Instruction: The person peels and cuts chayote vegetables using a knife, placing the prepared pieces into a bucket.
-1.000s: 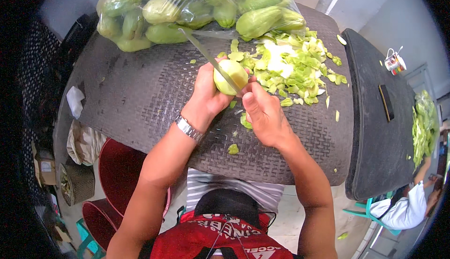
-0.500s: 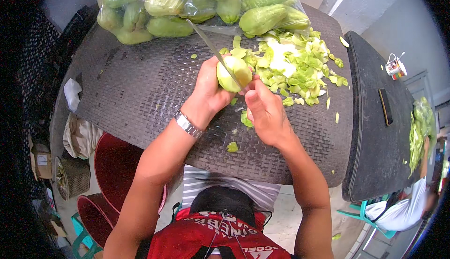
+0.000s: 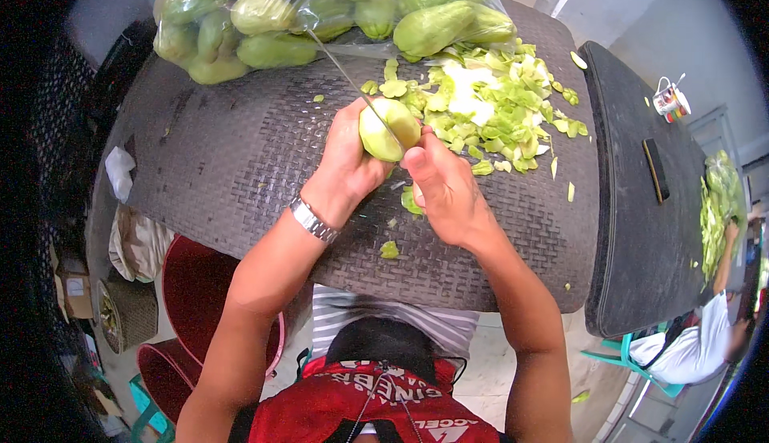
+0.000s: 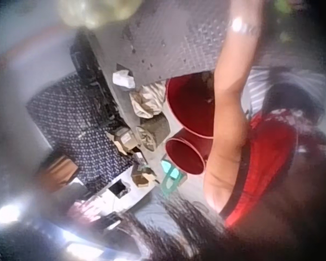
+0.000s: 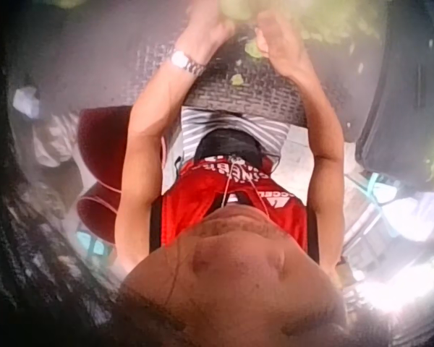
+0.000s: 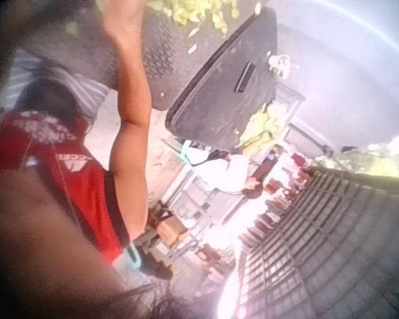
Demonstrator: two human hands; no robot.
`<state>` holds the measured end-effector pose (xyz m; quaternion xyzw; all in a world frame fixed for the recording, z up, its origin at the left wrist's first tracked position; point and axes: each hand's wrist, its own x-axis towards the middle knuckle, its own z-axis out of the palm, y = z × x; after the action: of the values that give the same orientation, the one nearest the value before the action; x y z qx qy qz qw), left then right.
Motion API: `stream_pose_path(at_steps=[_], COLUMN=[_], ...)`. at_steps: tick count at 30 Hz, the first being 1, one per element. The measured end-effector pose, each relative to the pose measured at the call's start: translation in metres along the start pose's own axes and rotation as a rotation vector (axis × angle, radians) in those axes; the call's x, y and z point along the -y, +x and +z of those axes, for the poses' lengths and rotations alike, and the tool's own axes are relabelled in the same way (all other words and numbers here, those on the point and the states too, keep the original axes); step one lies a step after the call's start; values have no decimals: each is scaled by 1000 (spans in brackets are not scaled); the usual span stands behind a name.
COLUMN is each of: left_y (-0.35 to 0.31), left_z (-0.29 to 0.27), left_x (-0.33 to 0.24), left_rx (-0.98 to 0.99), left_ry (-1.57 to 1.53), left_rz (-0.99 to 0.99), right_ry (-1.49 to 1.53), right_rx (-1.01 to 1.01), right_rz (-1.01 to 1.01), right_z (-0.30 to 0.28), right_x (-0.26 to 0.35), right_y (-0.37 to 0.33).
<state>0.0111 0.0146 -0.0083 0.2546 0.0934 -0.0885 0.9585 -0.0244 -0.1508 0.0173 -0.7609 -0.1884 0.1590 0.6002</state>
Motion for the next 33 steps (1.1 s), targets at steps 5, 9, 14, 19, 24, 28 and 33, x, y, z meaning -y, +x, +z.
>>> stream_pose_path(at_steps=[5,9,14,19,24,28,33], left_y=[1,-2,-8,-21,-19,-19,-22], left_z=[8,12,18,29,24,24,26], left_x=[8,2,-8,-15,-22,-35,3], left_rx=[-94,-6,128,145,113,152,20], left_ry=[104,342,510,745,828,876,700], left_rz=[16,-13,12,18,3,-49,91], right_ry=[186,190,106,-6,-66,-111,-113], right_rx=[-68,-317,-475,-290,-197,-186,-229], right_rz=[231,112,-40,51,45,12,-49], right_z=[-17,-26,-26,-41,-47,-42,-47], right_x=[-6,7,8,20,17,20,10], right_y=[6,6,8,-1,-2,-2,2])
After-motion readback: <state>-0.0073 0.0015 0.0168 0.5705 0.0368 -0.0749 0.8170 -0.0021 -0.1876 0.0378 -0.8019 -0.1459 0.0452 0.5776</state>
